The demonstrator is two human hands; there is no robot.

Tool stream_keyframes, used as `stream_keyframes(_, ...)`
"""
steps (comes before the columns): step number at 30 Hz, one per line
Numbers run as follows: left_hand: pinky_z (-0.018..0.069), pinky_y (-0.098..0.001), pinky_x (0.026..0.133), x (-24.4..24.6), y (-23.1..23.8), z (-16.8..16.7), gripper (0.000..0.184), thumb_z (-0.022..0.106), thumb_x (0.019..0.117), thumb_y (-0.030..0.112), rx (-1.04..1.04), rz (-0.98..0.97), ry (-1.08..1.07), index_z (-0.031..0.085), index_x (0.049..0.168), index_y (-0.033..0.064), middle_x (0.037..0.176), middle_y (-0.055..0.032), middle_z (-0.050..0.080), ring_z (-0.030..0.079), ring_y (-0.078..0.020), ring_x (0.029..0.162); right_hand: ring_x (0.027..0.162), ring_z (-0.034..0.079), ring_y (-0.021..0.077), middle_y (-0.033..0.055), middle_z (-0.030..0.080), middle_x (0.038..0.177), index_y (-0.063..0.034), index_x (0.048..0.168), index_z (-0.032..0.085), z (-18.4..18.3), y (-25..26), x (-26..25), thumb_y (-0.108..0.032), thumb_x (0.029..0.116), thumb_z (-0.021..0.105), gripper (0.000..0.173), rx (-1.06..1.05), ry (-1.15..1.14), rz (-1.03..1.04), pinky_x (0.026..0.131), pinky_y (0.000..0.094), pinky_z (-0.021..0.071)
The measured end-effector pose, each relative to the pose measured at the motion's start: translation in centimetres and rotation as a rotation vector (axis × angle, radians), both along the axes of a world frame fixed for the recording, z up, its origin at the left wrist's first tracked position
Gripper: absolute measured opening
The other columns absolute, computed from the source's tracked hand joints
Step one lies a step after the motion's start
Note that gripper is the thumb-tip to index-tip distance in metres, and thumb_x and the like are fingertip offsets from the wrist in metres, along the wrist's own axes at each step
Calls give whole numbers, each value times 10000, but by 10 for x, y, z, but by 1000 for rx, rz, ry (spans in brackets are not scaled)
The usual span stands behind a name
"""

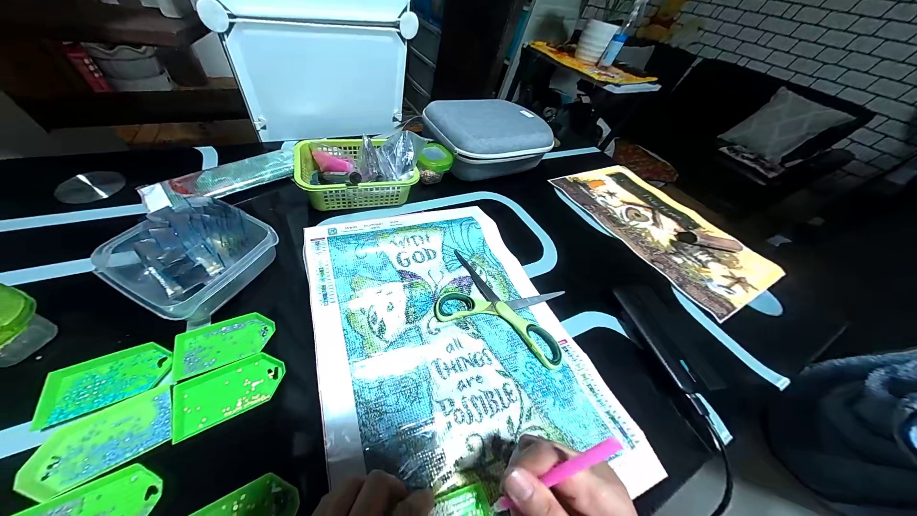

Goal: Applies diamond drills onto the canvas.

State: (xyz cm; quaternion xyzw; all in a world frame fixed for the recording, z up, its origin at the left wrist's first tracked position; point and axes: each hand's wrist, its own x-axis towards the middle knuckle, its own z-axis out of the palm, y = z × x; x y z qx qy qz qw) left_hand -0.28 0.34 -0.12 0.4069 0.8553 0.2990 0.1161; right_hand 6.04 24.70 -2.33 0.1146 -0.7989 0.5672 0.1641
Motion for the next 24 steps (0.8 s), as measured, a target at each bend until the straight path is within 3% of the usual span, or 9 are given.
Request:
stream_keyframes(3, 556, -480, 827, 0, 0, -1, 446, 748, 902, 364, 16, 11, 5, 731, 1220, 52, 1088, -202, 706, 667, -394, 996, 707, 629, 78, 105, 636, 761, 13, 921, 619, -5, -4, -1, -182, 1084, 536, 267, 70, 11, 12, 686, 198, 521)
stream_keyframes(13, 552, -457, 820, 1, 1, -2, 443, 750, 901, 371, 15, 13, 20, 734, 1214, 58, 1079, -184, 706, 666, -369, 985, 712, 622, 97, 117, 629, 760, 20, 910, 626, -7, -6, -2, -164, 1075, 552, 259, 96, 18, 45, 689, 199, 515)
stream_keyframes(19, 548, -454, 817, 0, 1, -1, 441, 744, 906, 373, 2, 7, 19, 732, 1220, 63, 1076, -179, 705, 664, -367, 980, 707, 626, 39, 80, 640, 771, 2, 936, 625, -8, -2, -2, -184, 1086, 536, 255, 15, -7, 33, 664, 170, 519)
stream_keyframes(24, 548, -451, 815, 1, 2, -1, 444, 748, 903, 374, 10, 10, 22, 733, 1219, 62, 1072, -180, 705, 664, -363, 974, 704, 624, 93, 114, 631, 761, 17, 913, 625, -8, -5, -2, -172, 1078, 550, 262, 83, 14, 53, 672, 195, 517)
